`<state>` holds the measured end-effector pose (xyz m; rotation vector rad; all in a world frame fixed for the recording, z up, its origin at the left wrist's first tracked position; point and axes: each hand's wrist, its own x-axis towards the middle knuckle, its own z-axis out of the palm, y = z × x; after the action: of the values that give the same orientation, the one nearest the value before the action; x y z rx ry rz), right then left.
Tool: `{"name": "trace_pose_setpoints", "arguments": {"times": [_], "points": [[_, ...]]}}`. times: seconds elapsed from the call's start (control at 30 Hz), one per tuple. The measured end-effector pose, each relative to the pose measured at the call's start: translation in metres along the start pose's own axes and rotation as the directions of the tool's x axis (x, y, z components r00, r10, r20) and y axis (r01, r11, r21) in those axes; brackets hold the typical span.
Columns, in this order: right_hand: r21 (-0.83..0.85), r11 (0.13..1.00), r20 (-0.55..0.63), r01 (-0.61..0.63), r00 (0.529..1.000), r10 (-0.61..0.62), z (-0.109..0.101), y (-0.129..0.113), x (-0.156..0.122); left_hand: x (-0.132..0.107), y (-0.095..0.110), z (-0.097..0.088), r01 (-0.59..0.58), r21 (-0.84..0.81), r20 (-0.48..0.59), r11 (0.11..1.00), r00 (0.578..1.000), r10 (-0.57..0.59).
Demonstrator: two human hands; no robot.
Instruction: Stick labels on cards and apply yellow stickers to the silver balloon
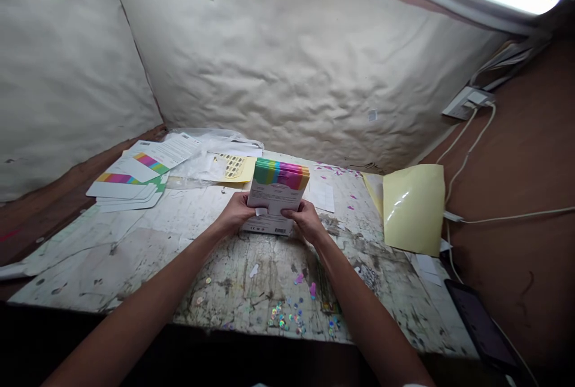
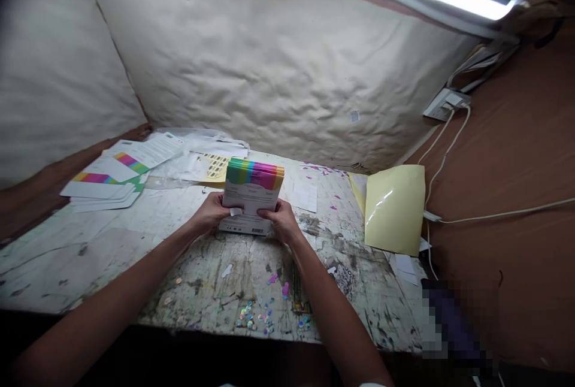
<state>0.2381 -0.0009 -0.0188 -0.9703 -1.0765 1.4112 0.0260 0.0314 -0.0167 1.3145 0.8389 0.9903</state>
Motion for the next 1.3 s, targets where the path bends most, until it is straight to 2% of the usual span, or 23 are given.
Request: {"name": "trace_pose_setpoints", "arguments": {"times": [0.13, 0.27, 0.33, 0.57, 0.83, 1.3], "points": [[0.021, 1.000, 0.023, -0.006, 1.000, 0.005, -0.004, -0.001, 0.003, 0.000, 0.003, 0.003, -0.006, -0.008, 0.017, 1.000, 1.000, 0.006], [0.057, 0.998, 0.037, -0.028, 0.999, 0.025, -0.011, -0.005, 0.005, 0.000, 0.005, 0.006, 0.052, -0.143, 0.173, 0.988, 0.985, -0.027], [0.070, 0.996, 0.037, -0.058, 0.998, 0.056, -0.013, -0.008, 0.003, 0.000, 0.004, 0.008, 0.056, -0.168, 0.205, 0.984, 0.979, -0.020], [0.068, 0.995, 0.036, -0.071, 0.997, 0.069, -0.006, -0.010, -0.005, 0.001, -0.003, 0.008, -0.010, -0.051, 0.076, 0.999, 0.997, 0.014], [0.093, 0.991, 0.004, -0.094, 0.996, 0.094, -0.002, 0.000, -0.004, 0.002, -0.005, 0.005, -0.006, 0.009, 0.037, 1.000, 0.999, 0.006], [0.103, 0.992, -0.103, -0.078, 0.991, 0.089, 0.006, 0.000, -0.003, -0.003, 0.005, 0.016, -0.012, 0.024, -0.003, 1.000, 1.000, 0.012]]}}
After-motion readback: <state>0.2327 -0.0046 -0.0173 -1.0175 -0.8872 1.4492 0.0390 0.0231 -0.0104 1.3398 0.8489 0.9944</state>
